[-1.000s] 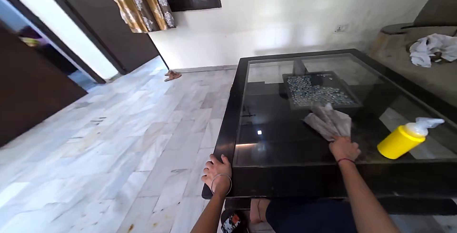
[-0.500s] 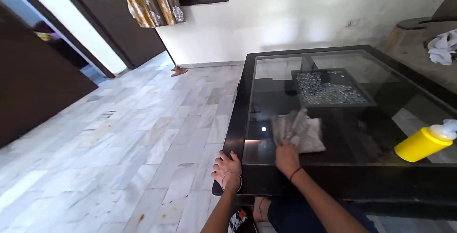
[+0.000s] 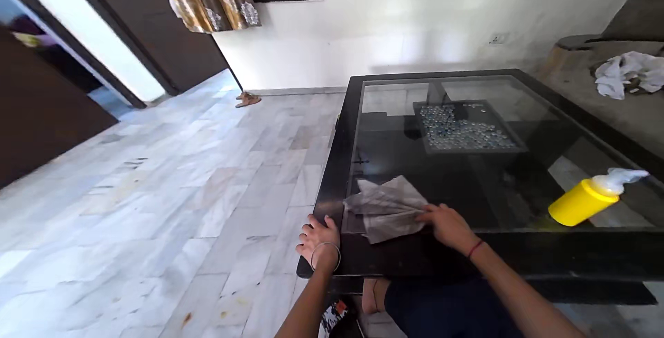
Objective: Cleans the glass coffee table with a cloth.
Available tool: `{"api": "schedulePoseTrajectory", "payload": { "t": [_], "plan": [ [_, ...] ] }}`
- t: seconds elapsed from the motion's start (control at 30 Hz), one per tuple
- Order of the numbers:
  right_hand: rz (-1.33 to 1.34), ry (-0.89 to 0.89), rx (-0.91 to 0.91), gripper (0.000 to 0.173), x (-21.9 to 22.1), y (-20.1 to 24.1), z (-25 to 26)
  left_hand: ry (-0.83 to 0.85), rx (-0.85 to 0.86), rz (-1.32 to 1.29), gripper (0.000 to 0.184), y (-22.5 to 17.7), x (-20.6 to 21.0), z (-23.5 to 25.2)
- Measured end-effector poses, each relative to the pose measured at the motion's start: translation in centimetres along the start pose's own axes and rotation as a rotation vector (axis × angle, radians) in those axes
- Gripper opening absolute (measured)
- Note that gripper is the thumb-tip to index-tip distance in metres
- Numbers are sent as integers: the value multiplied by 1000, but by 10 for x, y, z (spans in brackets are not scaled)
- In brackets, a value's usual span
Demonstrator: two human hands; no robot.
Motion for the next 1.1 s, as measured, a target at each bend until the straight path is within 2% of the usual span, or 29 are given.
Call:
{"api": "schedulePoseTrajectory", "payload": {
  "t": [0.13,0.2,0.27,0.37,0.53,0.7,0.83,0.9,0.93,1.03,1.1],
  "plan": [
    [26,-71,272,46,11,-74,-30,11,-6,-8,59,0,1,0],
    [33,-64,409,44,17,-94,-49,13,-7,-5,59,0,0,0],
    [61,-12,510,44,21,-92,-68,18,-9,4,59,0,-1,0],
    [106,67,570,51,23,-50,-78,33,-7,4,59,-2,-2,-2],
    [217,174,380,54,11,21,-51,20,-2,-7,59,-1,-2,-1],
    [97,186,208,53,8,103,-22,23,-10,-2,59,0,-1,0],
    [41,135,-200,54,23,159,-10,37,-19,44,56,-1,-2,0],
    [41,116,-357,53,30,167,-11,50,-24,102,54,-2,-1,-1],
    [27,105,-377,54,31,165,-11,50,-26,108,55,-3,-1,-1],
    [-36,84,-237,70,20,132,-3,62,-19,86,58,-2,-2,-2],
    [-75,83,-95,73,8,101,6,62,-5,70,58,-2,-1,-3]
  ]
}}
Point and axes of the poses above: each hand's wrist, its own z-axis towards the middle knuckle, its own x-axis out of the palm, y = z × x, the point moved 5 cm from there along z, towards the middle knuckle, and after that the axes turned 13 degrees about -z, right-handed, at the moved point
